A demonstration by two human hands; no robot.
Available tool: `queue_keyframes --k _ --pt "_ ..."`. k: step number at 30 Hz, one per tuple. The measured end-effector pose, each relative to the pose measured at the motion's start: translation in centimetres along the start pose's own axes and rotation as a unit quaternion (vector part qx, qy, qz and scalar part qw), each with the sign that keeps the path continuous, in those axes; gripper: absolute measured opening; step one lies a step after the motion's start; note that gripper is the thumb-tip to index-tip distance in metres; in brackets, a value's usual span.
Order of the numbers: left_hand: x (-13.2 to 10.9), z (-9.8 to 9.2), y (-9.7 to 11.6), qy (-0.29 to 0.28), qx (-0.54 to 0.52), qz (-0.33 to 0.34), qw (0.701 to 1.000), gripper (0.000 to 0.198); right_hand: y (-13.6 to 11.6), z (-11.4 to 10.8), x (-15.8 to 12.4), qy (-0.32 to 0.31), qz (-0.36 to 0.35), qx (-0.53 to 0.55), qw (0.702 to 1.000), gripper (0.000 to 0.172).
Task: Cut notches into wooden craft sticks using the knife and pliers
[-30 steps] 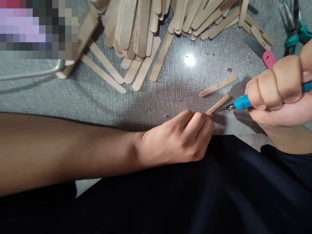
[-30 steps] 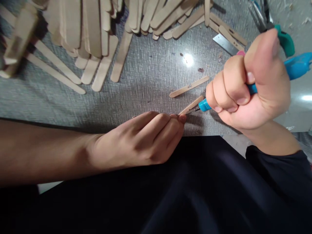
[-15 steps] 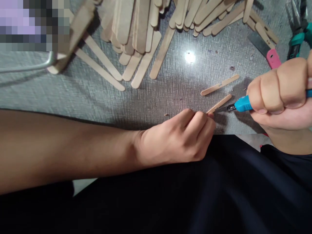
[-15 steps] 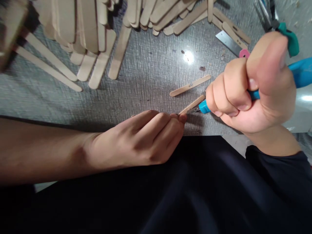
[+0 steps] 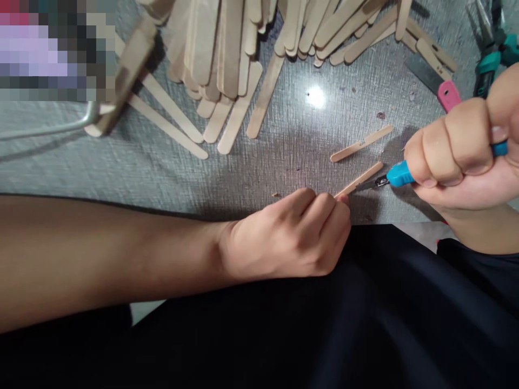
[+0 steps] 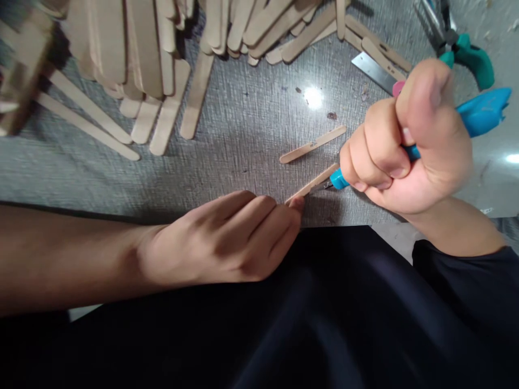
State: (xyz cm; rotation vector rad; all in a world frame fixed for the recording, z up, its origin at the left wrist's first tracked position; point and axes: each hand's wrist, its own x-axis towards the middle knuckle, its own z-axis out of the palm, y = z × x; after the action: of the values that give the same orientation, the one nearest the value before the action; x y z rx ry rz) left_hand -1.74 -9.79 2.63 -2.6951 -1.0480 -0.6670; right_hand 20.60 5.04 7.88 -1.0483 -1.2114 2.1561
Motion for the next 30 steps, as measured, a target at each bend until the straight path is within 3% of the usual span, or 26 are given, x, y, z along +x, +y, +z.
queue_keyframes --k 4,9,15,20,22,24,25,26,27,28,29,30 --pt "-0.3 0.0 0.1 0.004 -0.035 0.034 0.999 0.034 0.0 0.3 0.2 -0.087 -0.040 -0.018 0.995 0.076" --pt "-1.0 0.2 0.3 0.019 0.010 0.038 0.999 0.029 0.9 0.6 0.4 -0.113 -0.033 0.009 0.993 0.079" --pt "-0.8 0.3 1.3 -0.038 0.019 0.047 0.998 0.037 1.4 1.2 0.3 -0.106 -0.012 0.016 0.994 0.056" --pt "-0.4 0.5 2.3 -0.044 0.072 0.039 0.996 0.037 1.2 1.3 0.2 -0.113 -0.015 0.016 0.993 0.052" --pt "-0.3 0.3 2.8 -0.065 0.125 0.045 0.989 0.035 1.2 1.4 0.1 -0.099 -0.018 0.019 0.995 0.052" --pt "0.0 0.0 3.2 -0.111 0.235 0.111 0.959 0.035 1.0 1.7 0.0 -0.086 -0.019 0.011 0.996 0.051" --pt "0.3 -0.2 3.3 -0.140 0.315 0.178 0.922 0.036 0.9 1.9 0.0 -0.081 -0.017 0.004 0.997 0.049" --pt "0.7 -0.4 3.4 -0.157 0.421 0.289 0.845 0.037 0.8 2.0 0.0 -0.078 -0.011 -0.004 0.997 0.048" --pt "1.1 -0.6 3.5 -0.152 0.540 0.408 0.720 0.041 0.7 2.2 0.1 -0.076 -0.005 -0.010 0.997 0.046" --pt "1.5 -0.8 3.5 -0.121 0.634 0.519 0.560 0.042 0.6 2.4 0.2 -0.071 0.001 -0.015 0.997 0.044" --pt "1.9 -0.9 3.4 -0.078 0.694 0.590 0.405 0.042 0.5 2.6 0.4 -0.069 0.002 -0.017 0.997 0.043" --pt "2.2 -1.0 3.4 -0.048 0.718 0.632 0.286 0.041 0.5 2.7 0.5 -0.063 -0.001 -0.019 0.998 0.043"
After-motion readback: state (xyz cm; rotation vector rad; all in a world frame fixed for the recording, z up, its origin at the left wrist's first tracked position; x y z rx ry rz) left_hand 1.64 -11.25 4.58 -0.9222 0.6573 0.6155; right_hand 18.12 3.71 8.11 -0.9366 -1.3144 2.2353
